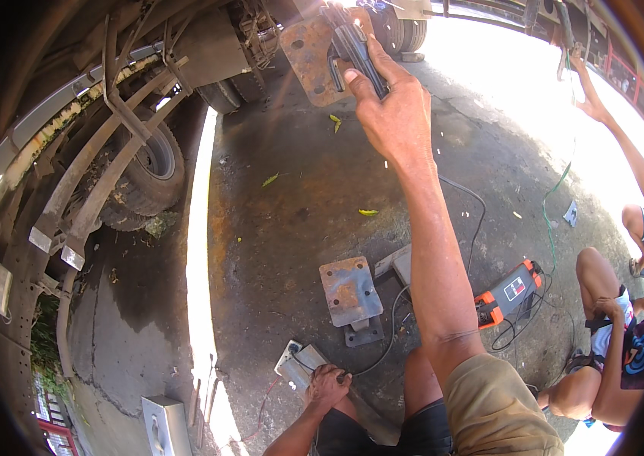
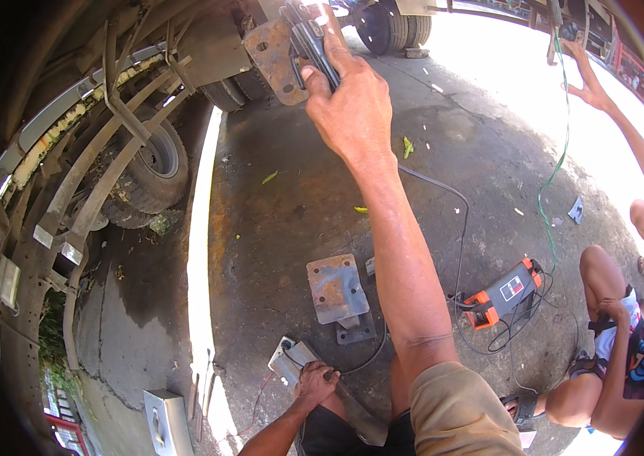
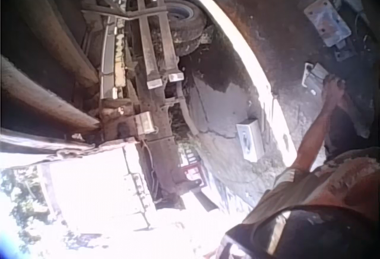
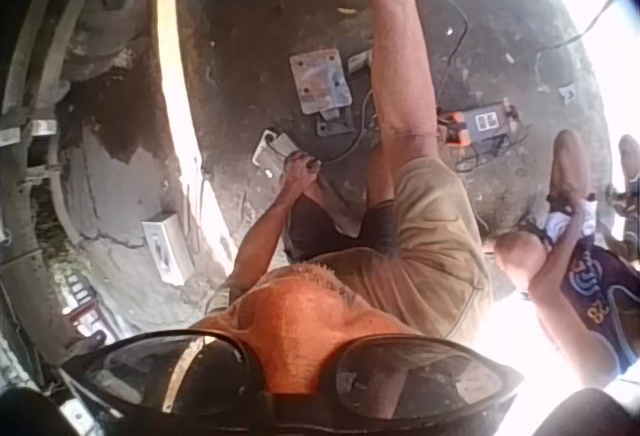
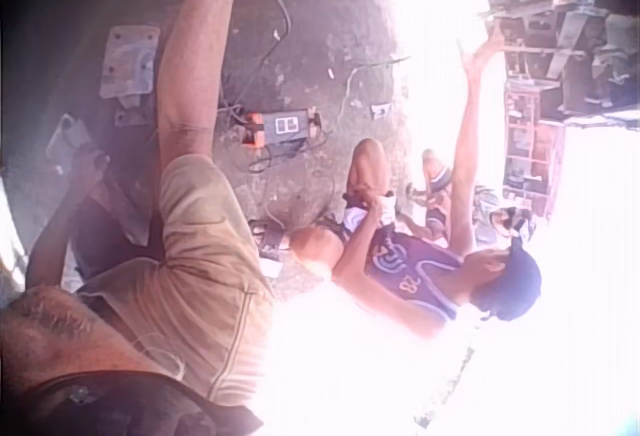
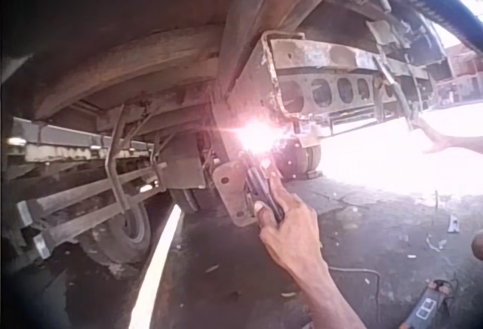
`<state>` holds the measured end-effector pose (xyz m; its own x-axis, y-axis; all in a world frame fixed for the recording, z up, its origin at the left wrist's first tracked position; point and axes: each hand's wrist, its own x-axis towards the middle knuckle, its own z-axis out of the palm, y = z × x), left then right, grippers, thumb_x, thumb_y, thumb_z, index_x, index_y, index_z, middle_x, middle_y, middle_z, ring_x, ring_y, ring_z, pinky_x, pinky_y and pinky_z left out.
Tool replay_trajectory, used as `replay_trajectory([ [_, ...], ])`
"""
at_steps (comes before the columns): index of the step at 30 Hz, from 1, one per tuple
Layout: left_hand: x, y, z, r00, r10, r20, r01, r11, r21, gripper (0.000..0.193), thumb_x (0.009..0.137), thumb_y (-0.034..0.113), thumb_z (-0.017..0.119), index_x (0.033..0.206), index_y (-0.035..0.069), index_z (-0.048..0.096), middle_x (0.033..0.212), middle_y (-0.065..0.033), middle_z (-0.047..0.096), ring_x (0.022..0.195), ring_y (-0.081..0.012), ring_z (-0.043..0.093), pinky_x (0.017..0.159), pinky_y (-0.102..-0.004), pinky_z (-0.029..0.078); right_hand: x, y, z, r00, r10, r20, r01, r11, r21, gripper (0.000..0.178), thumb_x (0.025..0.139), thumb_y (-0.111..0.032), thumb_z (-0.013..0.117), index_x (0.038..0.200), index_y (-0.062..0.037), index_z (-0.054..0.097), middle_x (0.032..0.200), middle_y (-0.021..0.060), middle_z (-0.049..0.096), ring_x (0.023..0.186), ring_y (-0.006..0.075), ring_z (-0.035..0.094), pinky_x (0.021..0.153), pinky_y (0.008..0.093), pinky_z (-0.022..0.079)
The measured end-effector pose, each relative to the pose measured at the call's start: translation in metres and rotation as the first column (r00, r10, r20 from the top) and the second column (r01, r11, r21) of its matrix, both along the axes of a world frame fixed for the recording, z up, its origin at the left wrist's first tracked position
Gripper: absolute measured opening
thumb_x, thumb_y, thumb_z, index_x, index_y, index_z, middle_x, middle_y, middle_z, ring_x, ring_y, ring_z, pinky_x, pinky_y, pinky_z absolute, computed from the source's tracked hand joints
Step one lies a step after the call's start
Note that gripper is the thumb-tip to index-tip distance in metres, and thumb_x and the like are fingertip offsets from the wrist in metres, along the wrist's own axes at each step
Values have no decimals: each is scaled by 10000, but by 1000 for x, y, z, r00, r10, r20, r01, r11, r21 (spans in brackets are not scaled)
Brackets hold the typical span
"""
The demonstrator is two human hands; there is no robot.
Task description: The person positions a metal bracket under a vehicle chassis, connects a welding machine, and welds the bracket to the frame. They adjust the bracket and continue welding at multiple points.
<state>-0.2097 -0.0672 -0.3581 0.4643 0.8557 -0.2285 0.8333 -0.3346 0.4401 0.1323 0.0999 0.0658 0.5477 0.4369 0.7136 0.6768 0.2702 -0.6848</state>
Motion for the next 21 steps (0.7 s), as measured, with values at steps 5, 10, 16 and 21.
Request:
replay_trajectory([
  [5,-1,0,-3,1000,7,-8,-7,1000,-11,377,900,408,699,1092,94,779,1277,-99,669,1286,-304,559,1146,-449,408,-1,-5,5,998,52,-32,-51,999,16,590,940,-356,697,1461,-100,594,1347,222,673,1296,368,626,1109,443,471],
  [10,-3,0,-5,1000,0,-15,0,1000,1,378,903,408,697,1097,94,778,1283,-98,667,1290,-303,558,1148,-446,407,0,-9,9,999,53,-11,-52,998,19,605,943,-366,695,1464,-79,585,1389,223,647,1320,369,607,1113,453,464],
  [16,0,0,-1,1000,4,-10,-4,1000,-8,383,906,407,694,1109,92,776,1295,-103,663,1298,-305,554,1152,-445,404,3,-11,10,999,43,3,-43,999,-4,605,945,-380,696,1475,-109,582,1406,227,633,1340,366,591,1122,463,459],
  [21,-4,0,-7,1000,8,-14,-9,1000,-25,391,909,409,690,1121,91,772,1307,-110,657,1308,-307,548,1163,-445,391,-2,-7,9,998,50,-30,-50,999,0,602,944,-382,699,1473,-117,586,1370,224,660,1301,366,621,1103,463,471],
])
